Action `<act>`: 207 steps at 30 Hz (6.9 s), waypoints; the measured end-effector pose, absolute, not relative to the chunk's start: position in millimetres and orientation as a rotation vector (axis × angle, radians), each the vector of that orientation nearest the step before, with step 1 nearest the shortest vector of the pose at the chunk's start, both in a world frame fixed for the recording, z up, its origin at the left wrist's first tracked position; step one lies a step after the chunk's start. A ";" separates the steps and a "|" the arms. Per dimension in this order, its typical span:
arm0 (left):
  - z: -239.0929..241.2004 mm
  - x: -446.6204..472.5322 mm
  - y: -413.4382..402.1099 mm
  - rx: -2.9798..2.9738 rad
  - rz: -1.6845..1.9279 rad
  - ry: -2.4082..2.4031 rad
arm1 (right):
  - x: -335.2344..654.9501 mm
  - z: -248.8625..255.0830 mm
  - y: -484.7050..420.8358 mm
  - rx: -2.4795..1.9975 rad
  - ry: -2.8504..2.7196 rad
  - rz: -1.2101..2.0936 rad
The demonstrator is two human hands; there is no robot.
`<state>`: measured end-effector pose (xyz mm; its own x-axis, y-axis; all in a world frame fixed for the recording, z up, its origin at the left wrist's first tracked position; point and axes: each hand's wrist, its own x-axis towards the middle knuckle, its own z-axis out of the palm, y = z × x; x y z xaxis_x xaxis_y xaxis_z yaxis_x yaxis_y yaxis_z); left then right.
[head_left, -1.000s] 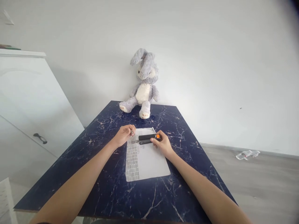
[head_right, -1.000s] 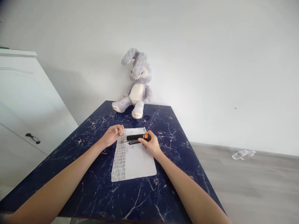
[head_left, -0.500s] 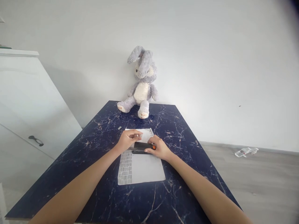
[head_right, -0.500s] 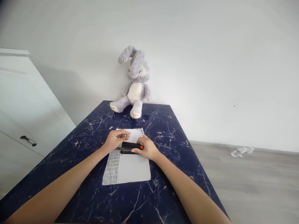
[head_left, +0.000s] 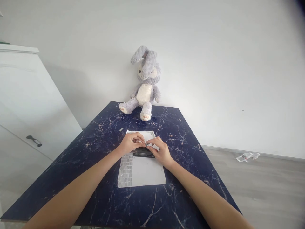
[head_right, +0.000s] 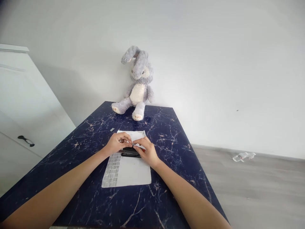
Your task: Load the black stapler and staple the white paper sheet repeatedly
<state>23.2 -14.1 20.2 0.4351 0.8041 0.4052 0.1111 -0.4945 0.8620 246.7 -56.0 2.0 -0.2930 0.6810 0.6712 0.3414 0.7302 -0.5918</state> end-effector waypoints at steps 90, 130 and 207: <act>2.5 5.7 16.8 1.992 1.123 0.988 | 268.3 -12.8 -30.3 -1.255 -2.011 0.365; -9.0 9.9 23.1 1.992 0.858 0.929 | 269.1 -10.5 -29.2 -1.192 -2.010 0.428; 1.6 14.8 -7.8 2.724 0.247 0.783 | 284.6 -5.2 -19.7 -0.977 -2.438 -0.423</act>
